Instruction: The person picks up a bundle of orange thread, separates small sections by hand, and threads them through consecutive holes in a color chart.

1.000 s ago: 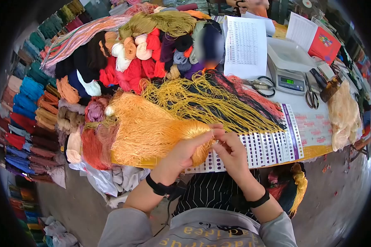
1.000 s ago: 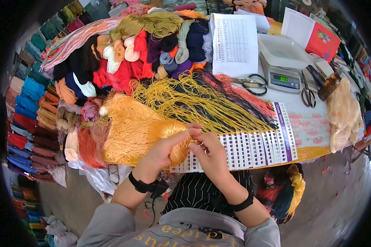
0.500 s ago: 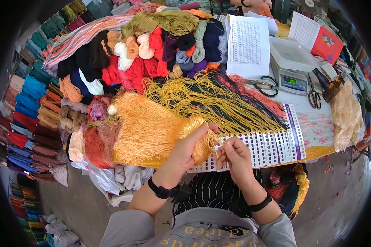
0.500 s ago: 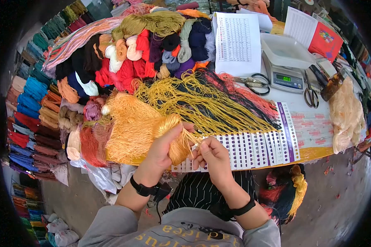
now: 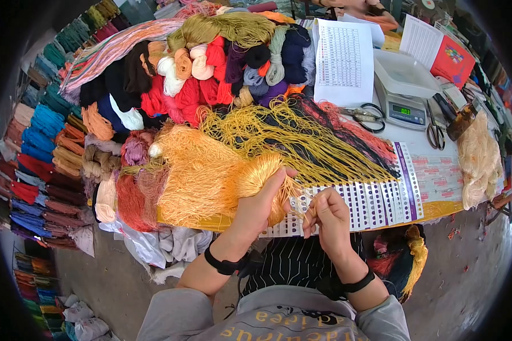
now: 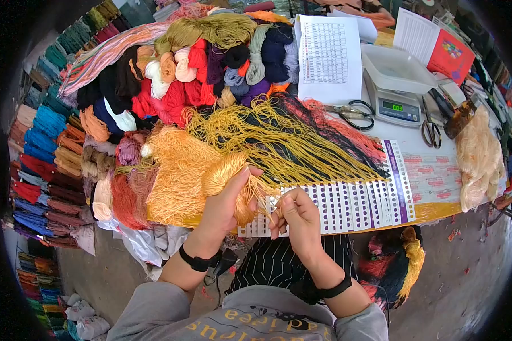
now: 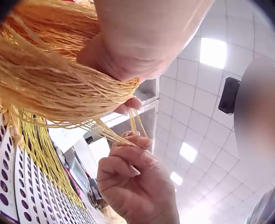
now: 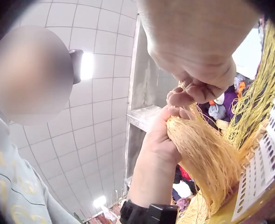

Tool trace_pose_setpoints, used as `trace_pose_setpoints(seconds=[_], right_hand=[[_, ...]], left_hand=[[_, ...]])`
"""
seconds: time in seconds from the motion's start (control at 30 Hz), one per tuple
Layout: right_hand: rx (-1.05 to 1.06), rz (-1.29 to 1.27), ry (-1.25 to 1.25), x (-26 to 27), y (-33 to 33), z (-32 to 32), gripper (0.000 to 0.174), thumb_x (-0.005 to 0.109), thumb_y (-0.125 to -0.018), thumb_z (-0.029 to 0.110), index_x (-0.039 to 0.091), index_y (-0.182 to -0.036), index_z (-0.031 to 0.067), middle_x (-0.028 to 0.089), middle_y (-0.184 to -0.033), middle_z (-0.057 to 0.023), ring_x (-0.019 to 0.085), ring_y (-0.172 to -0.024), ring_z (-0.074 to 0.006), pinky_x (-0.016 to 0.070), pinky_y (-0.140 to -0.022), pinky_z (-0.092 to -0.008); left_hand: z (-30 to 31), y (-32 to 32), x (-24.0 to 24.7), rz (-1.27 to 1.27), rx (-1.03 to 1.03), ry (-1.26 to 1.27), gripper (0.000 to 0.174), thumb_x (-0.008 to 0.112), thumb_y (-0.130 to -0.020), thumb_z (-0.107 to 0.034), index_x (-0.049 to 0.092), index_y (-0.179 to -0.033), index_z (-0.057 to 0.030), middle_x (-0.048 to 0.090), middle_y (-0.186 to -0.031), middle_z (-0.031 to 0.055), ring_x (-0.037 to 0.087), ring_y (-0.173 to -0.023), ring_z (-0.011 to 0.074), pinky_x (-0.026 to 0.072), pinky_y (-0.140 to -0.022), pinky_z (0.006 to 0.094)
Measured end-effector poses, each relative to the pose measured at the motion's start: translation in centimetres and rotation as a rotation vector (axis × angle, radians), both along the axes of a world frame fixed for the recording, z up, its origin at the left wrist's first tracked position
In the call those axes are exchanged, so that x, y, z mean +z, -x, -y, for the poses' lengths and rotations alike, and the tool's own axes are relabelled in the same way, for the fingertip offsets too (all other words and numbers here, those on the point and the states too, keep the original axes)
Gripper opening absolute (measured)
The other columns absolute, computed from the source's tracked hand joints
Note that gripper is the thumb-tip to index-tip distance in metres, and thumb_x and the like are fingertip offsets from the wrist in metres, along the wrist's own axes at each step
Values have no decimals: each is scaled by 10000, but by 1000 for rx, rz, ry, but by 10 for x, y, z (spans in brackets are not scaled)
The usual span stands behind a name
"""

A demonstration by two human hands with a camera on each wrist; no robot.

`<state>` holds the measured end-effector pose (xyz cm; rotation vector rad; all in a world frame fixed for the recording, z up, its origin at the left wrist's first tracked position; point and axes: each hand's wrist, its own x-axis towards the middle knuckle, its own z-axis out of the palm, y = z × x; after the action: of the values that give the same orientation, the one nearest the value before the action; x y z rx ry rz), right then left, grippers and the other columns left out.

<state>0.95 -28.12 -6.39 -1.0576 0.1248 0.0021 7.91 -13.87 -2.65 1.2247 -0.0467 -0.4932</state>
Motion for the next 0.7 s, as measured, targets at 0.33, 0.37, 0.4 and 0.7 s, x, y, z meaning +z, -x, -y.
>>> trace_pose_setpoints(seconds=[0.33, 0.37, 0.4, 0.7], right_hand=[[-12, 12, 37, 2, 2, -1, 226, 381, -975, 241, 429, -849, 60, 558, -629, -80, 526, -457, -137, 424, -449, -211], [-14, 12, 41, 2, 2, -1, 226, 381, -976, 242, 429, -850, 60, 557, -627, -78, 525, -457, -135, 423, -451, -208], [-15, 12, 41, 2, 2, -1, 226, 381, -976, 242, 429, -850, 60, 557, -627, -78, 525, -457, -135, 423, -451, -208], [-30, -9, 71, 8, 5, -2, 234, 376, -978, 245, 436, -845, 62, 543, -611, -58, 512, -453, -118, 398, -435, -193]], left_hand=[[-2, -1, 1, -36, -19, 69, 259, 458, -946, -254, 578, -1034, -43, 605, -724, 49, 492, -534, 65, 394, -480, 196], [-3, -1, 0, -63, -29, 93, 258, 459, -945, -253, 576, -1037, -42, 601, -717, 49, 486, -530, 66, 390, -481, 199], [-4, -2, -2, -89, -39, 116, 258, 460, -944, -252, 574, -1039, -42, 597, -710, 48, 480, -525, 68, 385, -481, 202], [-4, -4, -9, -168, -66, 295, 283, 479, -932, -248, 544, -1087, -21, 617, -811, 84, 484, -573, 75, 401, -531, 210]])
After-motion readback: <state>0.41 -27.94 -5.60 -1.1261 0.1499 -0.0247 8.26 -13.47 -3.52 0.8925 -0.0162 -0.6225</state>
